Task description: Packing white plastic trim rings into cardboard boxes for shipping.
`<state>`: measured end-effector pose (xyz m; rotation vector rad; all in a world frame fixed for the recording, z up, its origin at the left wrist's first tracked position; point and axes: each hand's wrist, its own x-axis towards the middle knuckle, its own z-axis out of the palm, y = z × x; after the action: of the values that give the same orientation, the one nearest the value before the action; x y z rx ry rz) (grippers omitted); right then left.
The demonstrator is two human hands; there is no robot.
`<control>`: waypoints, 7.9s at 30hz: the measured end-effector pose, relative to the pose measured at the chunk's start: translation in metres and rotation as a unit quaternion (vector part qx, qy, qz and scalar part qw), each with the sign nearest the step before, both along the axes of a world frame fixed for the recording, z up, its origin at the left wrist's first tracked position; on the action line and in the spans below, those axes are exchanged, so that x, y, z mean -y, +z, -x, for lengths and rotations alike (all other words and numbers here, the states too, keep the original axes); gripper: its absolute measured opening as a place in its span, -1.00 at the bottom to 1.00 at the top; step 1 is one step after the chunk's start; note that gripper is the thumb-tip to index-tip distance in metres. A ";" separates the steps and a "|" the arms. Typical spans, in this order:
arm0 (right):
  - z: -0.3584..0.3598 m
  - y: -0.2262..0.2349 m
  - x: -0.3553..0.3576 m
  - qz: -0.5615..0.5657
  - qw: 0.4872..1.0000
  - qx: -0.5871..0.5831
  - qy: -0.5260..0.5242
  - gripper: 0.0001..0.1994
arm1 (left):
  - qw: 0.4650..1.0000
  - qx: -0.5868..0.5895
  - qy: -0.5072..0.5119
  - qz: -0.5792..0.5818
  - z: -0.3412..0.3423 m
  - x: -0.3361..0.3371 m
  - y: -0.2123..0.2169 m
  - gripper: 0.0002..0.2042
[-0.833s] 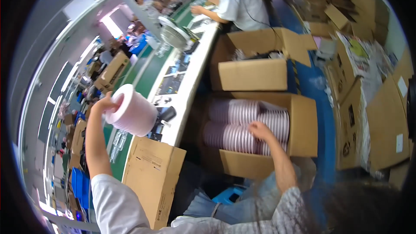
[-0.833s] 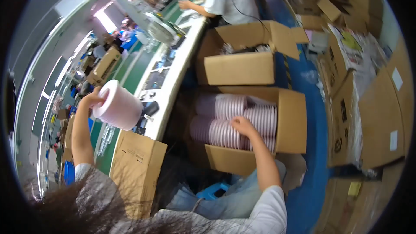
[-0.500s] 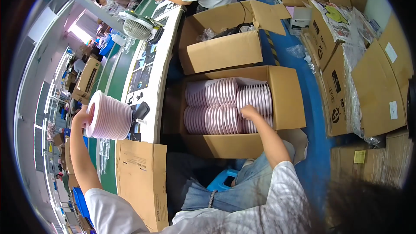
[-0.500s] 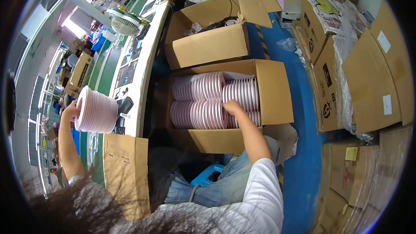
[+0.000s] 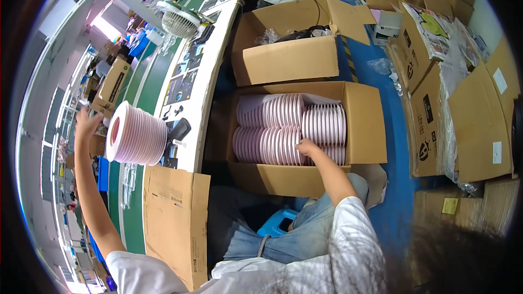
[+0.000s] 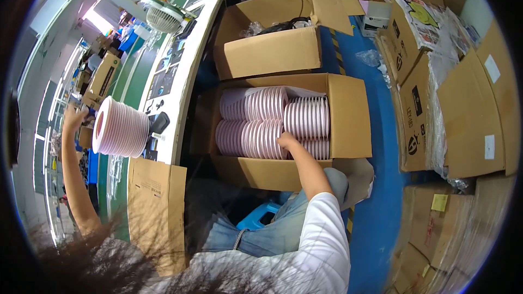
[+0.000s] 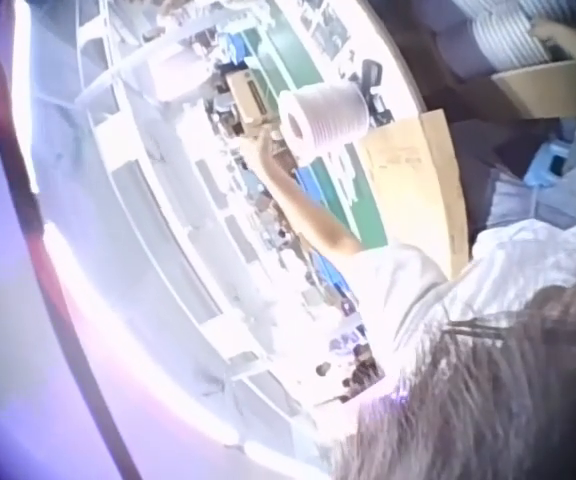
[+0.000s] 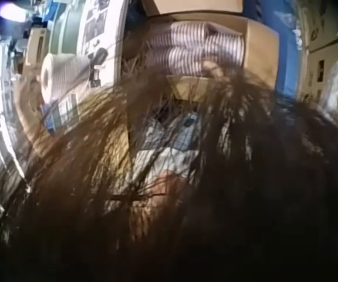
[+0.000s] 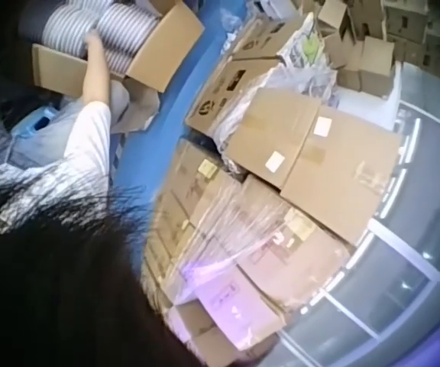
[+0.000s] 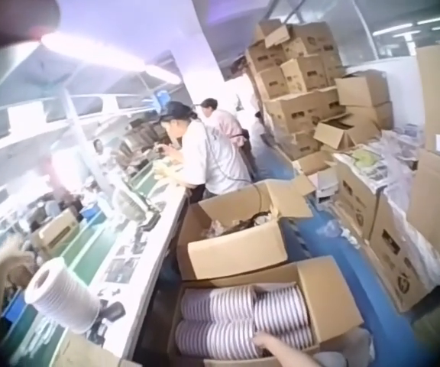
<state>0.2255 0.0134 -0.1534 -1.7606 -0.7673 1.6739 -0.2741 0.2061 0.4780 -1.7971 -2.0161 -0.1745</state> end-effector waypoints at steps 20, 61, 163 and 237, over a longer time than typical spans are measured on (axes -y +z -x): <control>0.005 0.105 0.023 -0.156 0.984 -0.032 -0.084 -0.42 | 0.892 0.425 -0.117 0.100 -0.282 0.201 -0.495 -0.76; -0.033 0.156 0.031 -0.176 0.943 -0.186 -0.212 -0.76 | 0.243 0.894 0.053 0.373 -0.293 0.210 -0.488 -0.44; -0.034 0.187 0.040 -0.494 0.788 0.233 -0.286 -0.73 | 0.807 0.447 -0.241 0.302 -0.324 0.155 -0.408 -0.71; -0.037 0.160 0.040 -0.193 0.937 -0.271 0.105 -0.76 | 0.887 0.182 -0.415 0.088 -0.317 0.180 -0.378 -0.85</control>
<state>0.2623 -0.0264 0.0062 -0.9109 -0.9574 1.8672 0.0425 0.0264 0.0995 -2.8237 -1.3428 -0.6359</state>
